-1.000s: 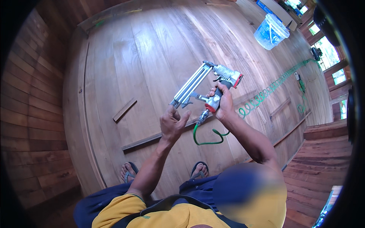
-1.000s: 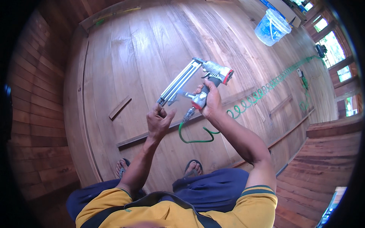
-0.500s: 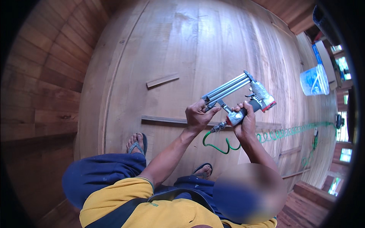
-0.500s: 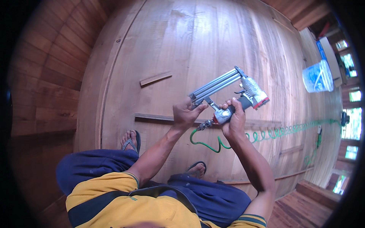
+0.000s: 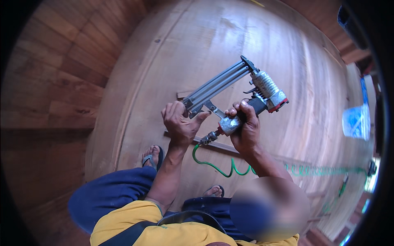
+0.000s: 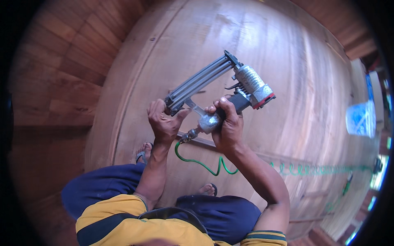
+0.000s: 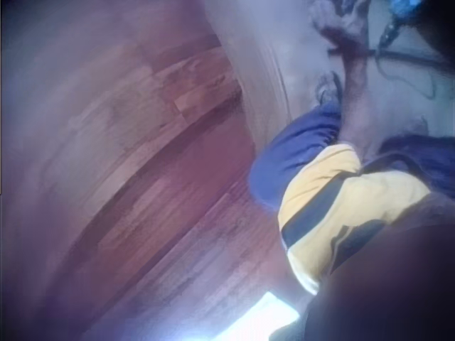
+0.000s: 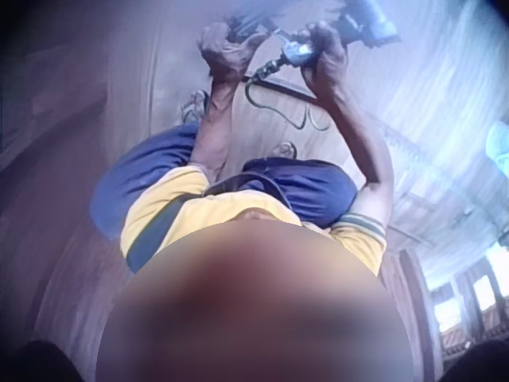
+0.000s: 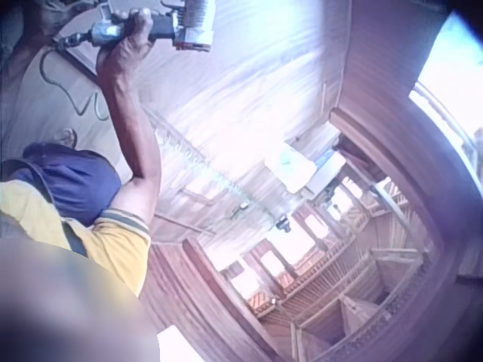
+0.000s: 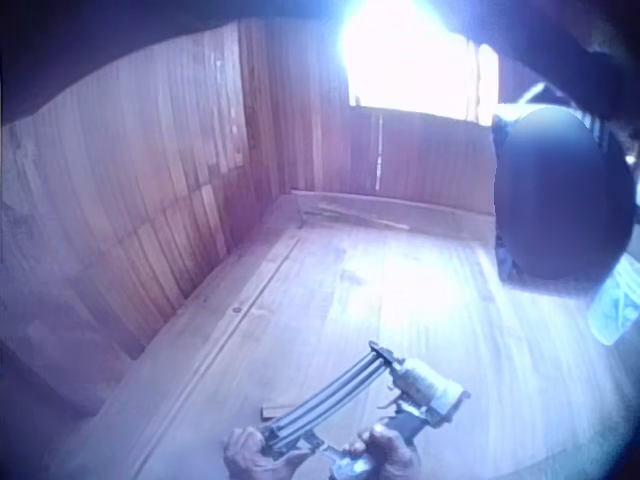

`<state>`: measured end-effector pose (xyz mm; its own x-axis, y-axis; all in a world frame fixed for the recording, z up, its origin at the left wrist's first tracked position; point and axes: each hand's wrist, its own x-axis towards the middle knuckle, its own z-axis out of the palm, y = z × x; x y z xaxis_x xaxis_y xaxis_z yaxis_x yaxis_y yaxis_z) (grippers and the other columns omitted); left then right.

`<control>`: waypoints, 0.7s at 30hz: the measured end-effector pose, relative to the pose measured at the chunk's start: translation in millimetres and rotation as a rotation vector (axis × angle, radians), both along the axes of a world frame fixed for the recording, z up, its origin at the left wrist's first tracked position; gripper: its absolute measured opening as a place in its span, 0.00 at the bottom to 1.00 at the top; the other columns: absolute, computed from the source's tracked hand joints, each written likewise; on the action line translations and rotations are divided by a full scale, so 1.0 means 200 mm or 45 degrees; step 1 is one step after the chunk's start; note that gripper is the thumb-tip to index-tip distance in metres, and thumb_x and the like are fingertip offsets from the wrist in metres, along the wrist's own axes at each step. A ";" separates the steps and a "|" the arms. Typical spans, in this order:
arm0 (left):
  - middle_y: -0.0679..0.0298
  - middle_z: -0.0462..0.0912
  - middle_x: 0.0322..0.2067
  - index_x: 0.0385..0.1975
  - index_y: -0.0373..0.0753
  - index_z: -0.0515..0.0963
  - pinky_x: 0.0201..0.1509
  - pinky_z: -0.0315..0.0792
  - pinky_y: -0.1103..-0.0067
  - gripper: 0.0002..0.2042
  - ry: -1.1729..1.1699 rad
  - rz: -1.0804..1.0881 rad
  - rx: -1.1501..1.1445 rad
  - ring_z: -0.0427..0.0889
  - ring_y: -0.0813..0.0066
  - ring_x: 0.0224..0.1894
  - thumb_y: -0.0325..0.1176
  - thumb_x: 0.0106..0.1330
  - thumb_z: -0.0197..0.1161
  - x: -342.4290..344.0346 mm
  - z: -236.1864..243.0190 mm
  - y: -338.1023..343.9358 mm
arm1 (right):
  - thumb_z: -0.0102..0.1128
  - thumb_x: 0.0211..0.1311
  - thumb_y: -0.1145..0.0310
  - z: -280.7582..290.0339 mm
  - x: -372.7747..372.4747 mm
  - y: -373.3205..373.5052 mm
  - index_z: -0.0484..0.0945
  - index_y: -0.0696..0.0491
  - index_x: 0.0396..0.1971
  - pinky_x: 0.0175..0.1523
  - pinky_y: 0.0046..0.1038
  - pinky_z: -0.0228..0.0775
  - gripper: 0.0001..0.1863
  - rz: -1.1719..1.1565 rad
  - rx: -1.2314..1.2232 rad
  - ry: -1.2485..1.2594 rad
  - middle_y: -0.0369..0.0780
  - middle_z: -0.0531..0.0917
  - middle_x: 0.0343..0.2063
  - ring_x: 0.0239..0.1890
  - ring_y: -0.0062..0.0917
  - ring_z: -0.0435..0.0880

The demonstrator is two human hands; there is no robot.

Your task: The person installs wooden planks onto a curved wooden wall using a pneumatic nail gun. They measure and cut planks with a hand saw, then position and nail them into place.

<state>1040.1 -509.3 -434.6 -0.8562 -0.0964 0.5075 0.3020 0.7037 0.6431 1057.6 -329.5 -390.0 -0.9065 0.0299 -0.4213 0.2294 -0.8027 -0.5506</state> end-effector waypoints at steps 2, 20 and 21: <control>0.62 0.68 0.21 0.20 0.40 0.67 0.37 0.62 0.66 0.28 0.078 0.055 -0.132 0.69 0.59 0.27 0.57 0.54 0.74 0.00 0.03 -0.01 | 0.62 0.65 0.65 -0.01 -0.04 0.00 0.68 0.48 0.38 0.46 0.34 0.77 0.11 0.025 -0.099 0.111 0.32 0.73 0.28 0.34 0.22 0.78; 0.51 0.73 0.61 0.56 0.38 0.76 0.68 0.65 0.60 0.23 -0.660 -0.104 -0.846 0.70 0.51 0.65 0.44 0.65 0.63 -0.57 -1.06 -0.01 | 0.59 0.68 0.68 -0.79 0.59 0.62 0.70 0.50 0.32 0.41 0.30 0.73 0.07 -0.423 -0.269 -0.438 0.33 0.72 0.26 0.29 0.21 0.73; 0.50 0.73 0.60 0.56 0.37 0.76 0.67 0.66 0.59 0.22 -0.780 -0.090 -0.903 0.71 0.51 0.64 0.42 0.66 0.60 -0.65 -1.04 0.01 | 0.58 0.68 0.67 -0.78 0.58 0.62 0.70 0.50 0.31 0.42 0.30 0.73 0.07 -0.349 -0.285 -0.348 0.33 0.72 0.25 0.28 0.22 0.72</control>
<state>909.6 -508.2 -641.8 -0.9857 0.1252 -0.1130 0.1099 0.9851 0.1325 1173.9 -206.1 -545.9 -0.7320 0.1343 -0.6680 0.1047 -0.9466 -0.3050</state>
